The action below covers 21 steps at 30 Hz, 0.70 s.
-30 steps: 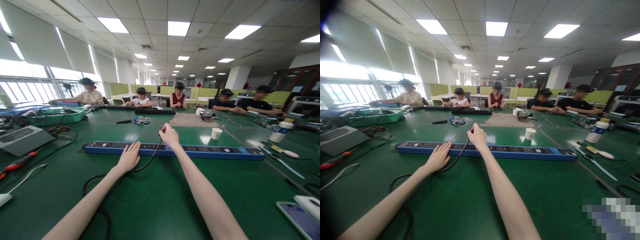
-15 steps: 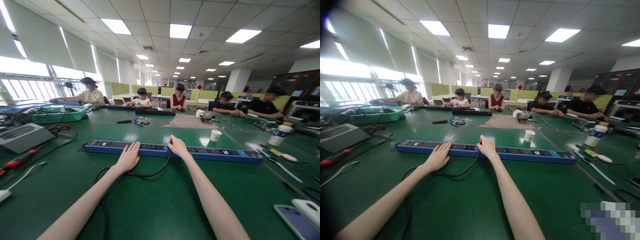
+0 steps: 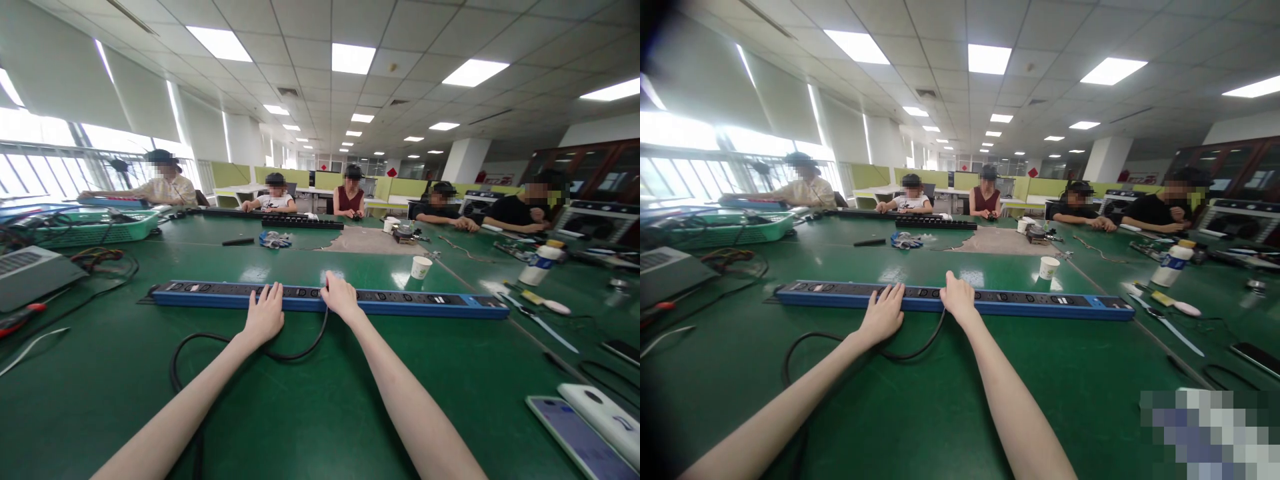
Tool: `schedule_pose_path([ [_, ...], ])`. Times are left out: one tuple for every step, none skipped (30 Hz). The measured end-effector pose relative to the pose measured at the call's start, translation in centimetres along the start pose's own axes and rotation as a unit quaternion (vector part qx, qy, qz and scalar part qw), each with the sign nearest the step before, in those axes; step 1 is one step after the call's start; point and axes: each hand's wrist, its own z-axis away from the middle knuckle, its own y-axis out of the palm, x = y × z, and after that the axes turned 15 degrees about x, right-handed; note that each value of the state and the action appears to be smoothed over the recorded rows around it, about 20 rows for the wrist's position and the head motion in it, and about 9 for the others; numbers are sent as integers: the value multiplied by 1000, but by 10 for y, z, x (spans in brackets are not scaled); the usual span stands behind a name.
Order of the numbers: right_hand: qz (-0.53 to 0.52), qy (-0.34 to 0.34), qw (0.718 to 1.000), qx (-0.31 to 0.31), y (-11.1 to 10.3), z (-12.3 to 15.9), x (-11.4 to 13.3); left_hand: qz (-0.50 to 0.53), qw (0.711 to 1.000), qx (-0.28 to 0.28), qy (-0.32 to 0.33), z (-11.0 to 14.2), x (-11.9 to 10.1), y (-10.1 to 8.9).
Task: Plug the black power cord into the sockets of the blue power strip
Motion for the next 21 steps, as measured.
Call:
schedule_pose_path([
  [-2, 1, 1000, -4, 0, 0, 0, 6, 1000, -6, 4, -2, -8, 0],
  [-3, 2, 1000, -8, 1, 1, 0, 11, 1000, -14, 6, -4, -15, 0],
  [-5, 1, 1000, -12, 1, 1, 1, 14, 1000, -23, 6, -6, -21, 0],
  [-7, 0, 1000, -17, 2, 1, 1, 16, 999, -33, 5, -8, -27, 1],
  [-9, 0, 1000, -21, 3, 1, 1, 17, 999, -44, 4, -8, -31, 1],
  [-12, 0, 1000, -25, 5, 1, 1, 16, 998, -53, 5, -8, -33, 2],
  [-14, 1, 999, -31, 6, 1, 0, 14, 998, -60, 7, -8, -35, 3],
  [-17, 1, 999, -36, 7, 1, 0, 13, 998, -65, 10, -7, -35, 3],
  [-22, 0, 999, -39, 8, 0, -1, 12, 998, -68, 14, -7, -35, 4],
  [-28, -3, 999, -42, 9, 0, -2, 12, 997, -69, 17, -6, -34, 4],
  [-37, -7, 998, -43, 7, -1, -3, 12, 997, -69, 18, -5, -33, 4],
  [-51, -10, 998, -47, 4, -1, -5, 11, 998, -67, 18, -5, -33, 5],
  [-69, -12, 996, -55, -1, -1, -6, 10, 998, -64, 16, -5, -32, 5],
  [-91, -14, 993, -69, -9, -1, -9, 7, 998, -59, 15, -5, -32, 5],
  [-115, -16, 989, -90, -18, 0, -13, 4, 999, -52, 13, -6, -32, 4],
  [-140, -18, 983, -115, -30, 2, -18, 2, 999, -42, 13, -7, -31, 3],
  [-162, -22, 976, -142, -42, 4, -26, 0, 1000, -28, 15, -8, -31, 1],
  [-177, -26, 970, -165, -53, 6, -35, -1, 1000, -9, 19, -10, -30, -1],
  [-187, -29, 964, -187, -63, 9, -47, 0, 1000, 13, 25, -12, -28, -4],
  [-190, -35, 960, -203, -71, 12, -60, 2, 999, 38, 31, -14, -26, -7],
  [-188, -40, 958, -215, -76, 15, -75, 5, 997, 64, 37, -15, -24, -10],
])
